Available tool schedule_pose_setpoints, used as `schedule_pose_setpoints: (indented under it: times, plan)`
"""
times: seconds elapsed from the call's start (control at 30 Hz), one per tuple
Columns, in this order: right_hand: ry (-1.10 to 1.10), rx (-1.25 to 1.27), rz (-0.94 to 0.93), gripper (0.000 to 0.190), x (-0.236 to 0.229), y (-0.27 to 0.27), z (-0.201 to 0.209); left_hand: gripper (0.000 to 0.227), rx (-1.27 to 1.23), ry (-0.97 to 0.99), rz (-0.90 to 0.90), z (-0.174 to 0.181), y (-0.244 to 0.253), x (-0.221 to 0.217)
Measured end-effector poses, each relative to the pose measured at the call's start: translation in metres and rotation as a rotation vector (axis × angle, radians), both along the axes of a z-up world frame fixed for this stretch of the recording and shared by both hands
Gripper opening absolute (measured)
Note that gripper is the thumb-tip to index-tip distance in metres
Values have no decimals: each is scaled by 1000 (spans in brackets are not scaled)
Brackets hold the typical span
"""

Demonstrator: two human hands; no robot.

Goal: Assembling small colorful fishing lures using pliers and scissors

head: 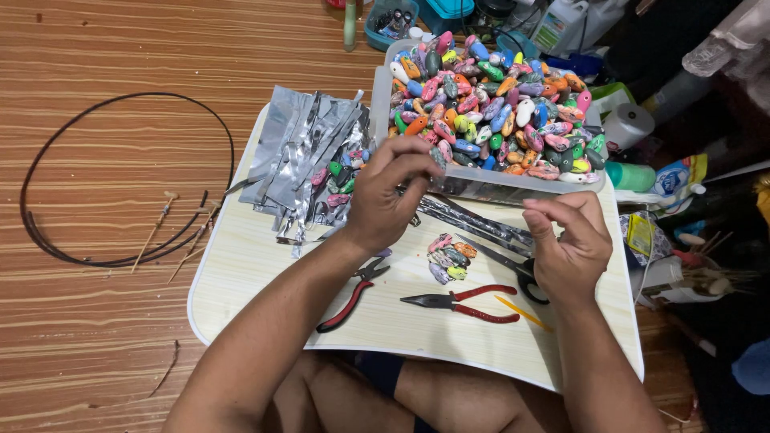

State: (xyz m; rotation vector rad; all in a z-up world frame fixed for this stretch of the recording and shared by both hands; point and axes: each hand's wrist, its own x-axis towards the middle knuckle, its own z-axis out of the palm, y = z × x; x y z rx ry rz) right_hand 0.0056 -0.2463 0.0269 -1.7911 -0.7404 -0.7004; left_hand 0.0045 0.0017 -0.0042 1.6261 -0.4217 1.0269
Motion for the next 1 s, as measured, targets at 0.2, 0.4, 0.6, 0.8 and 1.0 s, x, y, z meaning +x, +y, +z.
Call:
schedule_pose_setpoints:
  times: [0.2, 0.4, 0.6, 0.8, 1.0]
  plan:
    - [-29, 7, 12, 14, 3, 1, -3, 13, -29, 4, -73, 22, 0, -11]
    - [-24, 0, 8, 14, 0, 4, -2, 23, -142, 78, -124, 8, -5, -3]
    - [-16, 2, 13, 15, 2, 3, -2, 25, -16, -8, -37, 22, -1, -10]
    - [-39, 0, 9, 15, 4, 2, 0, 17, -4, -43, 2, 21, 7, -6]
    - [-118, -54, -23, 11, 11, -1, -8, 17, 141, -167, 64, 21, 0, -1]
